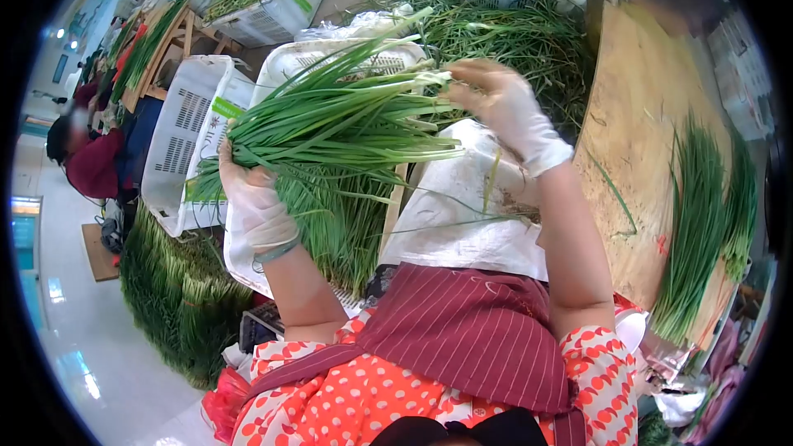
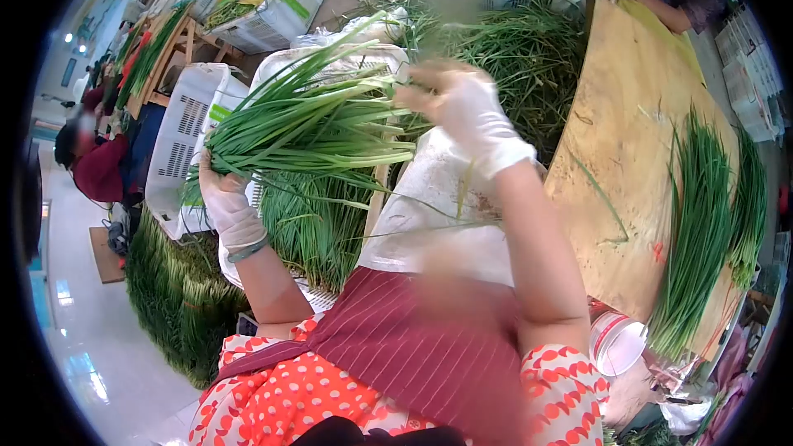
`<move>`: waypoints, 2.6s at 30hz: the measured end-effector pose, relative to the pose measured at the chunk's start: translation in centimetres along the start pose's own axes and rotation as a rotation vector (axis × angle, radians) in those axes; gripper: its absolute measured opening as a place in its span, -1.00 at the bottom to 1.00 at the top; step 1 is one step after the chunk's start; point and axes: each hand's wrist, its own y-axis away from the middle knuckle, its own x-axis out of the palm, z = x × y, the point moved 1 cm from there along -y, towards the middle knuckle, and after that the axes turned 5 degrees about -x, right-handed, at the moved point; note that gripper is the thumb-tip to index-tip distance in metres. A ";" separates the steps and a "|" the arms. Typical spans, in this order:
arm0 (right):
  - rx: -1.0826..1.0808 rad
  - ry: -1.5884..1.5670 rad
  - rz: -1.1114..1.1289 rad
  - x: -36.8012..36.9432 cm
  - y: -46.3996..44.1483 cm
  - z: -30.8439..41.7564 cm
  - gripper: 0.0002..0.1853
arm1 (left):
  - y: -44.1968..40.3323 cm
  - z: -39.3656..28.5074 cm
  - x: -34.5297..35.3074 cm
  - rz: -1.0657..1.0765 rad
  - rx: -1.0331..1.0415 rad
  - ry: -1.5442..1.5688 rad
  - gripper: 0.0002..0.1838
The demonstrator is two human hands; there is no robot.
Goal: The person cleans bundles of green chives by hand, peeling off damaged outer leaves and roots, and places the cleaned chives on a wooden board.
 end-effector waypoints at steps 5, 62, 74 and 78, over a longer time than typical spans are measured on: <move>-0.132 0.073 0.181 5.0 -1.9 3.3 -0.58 | 1.8 1.0 1.9 0.081 0.072 -0.069 -0.65; 0.242 -0.285 0.366 0.3 -0.5 4.4 -0.65 | 1.4 0.4 4.0 -0.129 0.055 -0.022 -0.65; 0.308 -0.769 -0.404 -4.5 0.1 -1.4 -0.74 | -5.6 -3.9 -0.4 0.192 -0.302 0.258 -0.60; 0.357 -0.139 -0.176 -3.6 1.6 -4.2 -0.51 | -6.4 -3.2 0.3 0.034 -0.295 0.280 -0.66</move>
